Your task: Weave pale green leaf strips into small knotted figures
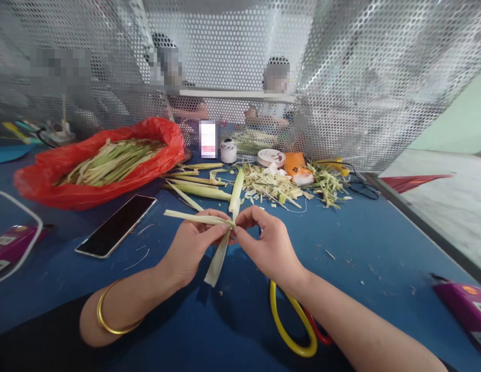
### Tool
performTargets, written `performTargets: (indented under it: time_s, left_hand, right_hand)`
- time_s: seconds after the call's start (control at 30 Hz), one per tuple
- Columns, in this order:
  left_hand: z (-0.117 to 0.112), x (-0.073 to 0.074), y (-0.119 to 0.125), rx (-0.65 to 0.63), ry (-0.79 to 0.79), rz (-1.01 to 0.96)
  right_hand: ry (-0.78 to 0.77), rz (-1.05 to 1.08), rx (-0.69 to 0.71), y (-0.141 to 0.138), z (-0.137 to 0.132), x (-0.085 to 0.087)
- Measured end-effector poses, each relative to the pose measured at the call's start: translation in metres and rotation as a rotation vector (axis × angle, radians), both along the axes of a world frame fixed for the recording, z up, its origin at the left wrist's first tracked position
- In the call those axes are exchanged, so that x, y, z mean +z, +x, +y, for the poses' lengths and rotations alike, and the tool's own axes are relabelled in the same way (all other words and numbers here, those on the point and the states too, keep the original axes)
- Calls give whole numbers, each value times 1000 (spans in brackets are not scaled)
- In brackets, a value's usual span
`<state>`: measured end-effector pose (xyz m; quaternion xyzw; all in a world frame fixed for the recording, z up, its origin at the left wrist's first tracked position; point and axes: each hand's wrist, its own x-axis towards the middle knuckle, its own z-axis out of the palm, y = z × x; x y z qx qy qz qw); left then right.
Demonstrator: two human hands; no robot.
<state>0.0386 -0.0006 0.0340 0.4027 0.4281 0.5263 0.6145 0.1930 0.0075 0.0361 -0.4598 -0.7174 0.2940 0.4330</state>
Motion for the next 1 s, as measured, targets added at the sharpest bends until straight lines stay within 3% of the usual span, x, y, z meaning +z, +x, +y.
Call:
performTargets:
  time_s: [0.27, 0.43, 0.7, 0.83, 1.0]
  left_hand:
    - [0, 0, 1, -62, -27, -4]
    - [-1, -2, 2, -121, -88, 20]
    - [1, -4, 1, -190, -204, 37]
    - [1, -7, -3, -291, -293, 63]
    - [-1, -5, 0, -258, -339, 64]
  right_hand:
    - [-461, 251, 75, 3, 12, -6]
    - [-439, 326, -21, 1, 11, -6]
    - [-548, 515, 64, -2, 9, -3]
    - [-474, 500, 45, -3, 9, -6]
    - [-457, 529, 38, -6, 7, -11]
